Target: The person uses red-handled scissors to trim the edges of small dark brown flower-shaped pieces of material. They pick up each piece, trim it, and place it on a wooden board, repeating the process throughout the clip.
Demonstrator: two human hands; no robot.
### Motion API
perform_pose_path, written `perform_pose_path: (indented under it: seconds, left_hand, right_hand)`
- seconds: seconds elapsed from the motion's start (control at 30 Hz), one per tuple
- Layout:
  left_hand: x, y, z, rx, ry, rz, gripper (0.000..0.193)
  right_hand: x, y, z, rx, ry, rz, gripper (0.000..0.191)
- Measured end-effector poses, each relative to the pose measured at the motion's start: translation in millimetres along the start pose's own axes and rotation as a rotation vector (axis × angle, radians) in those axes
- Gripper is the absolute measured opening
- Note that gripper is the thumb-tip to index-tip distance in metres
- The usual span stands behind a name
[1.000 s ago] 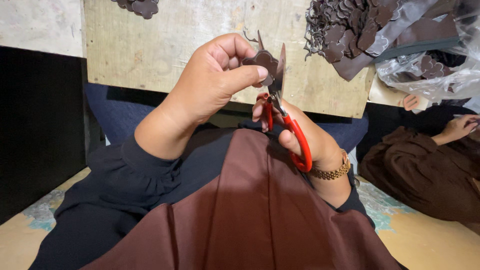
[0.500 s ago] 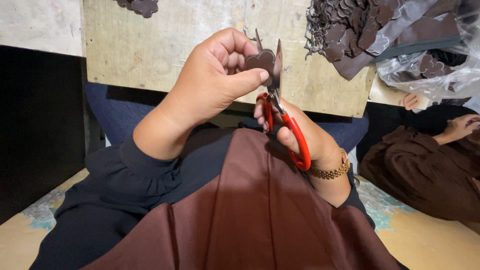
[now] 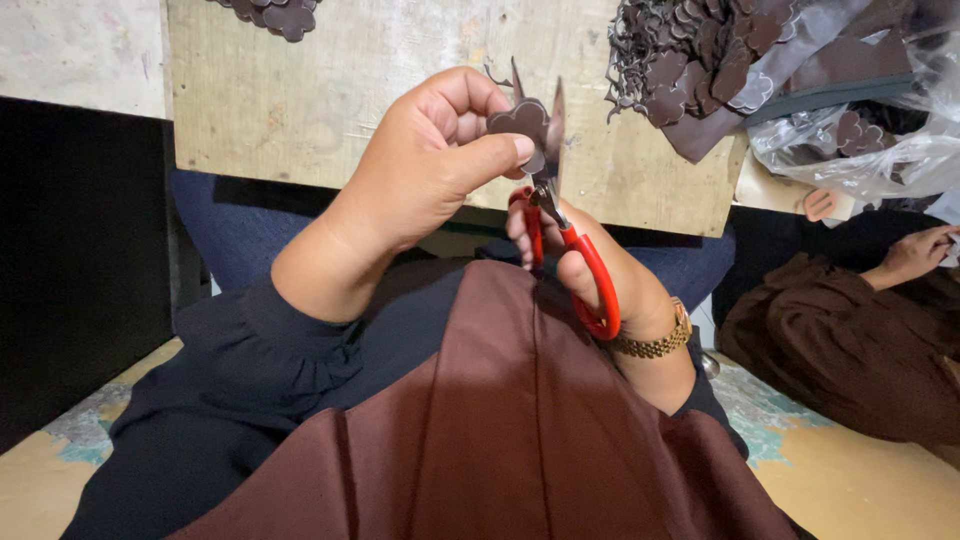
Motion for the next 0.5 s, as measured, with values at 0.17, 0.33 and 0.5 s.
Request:
perform_pose_path:
  seconds: [0.17,0.33,0.5]
  left_hand:
    - [0,-1,1,0.073,-0.012,-0.004,0.017]
    - [0,-4,-1,0.061,-0.015,-0.003,0.018]
    - [1,-4,3,-0.043,0.064,0.018,0.020]
  right_hand:
    - [-3,4,-3,-0.052,0.009,-0.005,0.093]
    - [-3,1,1,-0.007,0.017,-0.025,0.092]
    - [-2,-1,7,0.020,0.008,-0.041,0.089]
Point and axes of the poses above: each hand's wrist, its own x-axis away from the middle knuckle, its own y-axis out of the palm, z = x × y, the point moved 10 cm from there along -x, towards the middle knuckle, and after that the axes turned 10 degrees about -y, right-handed, at the moved point
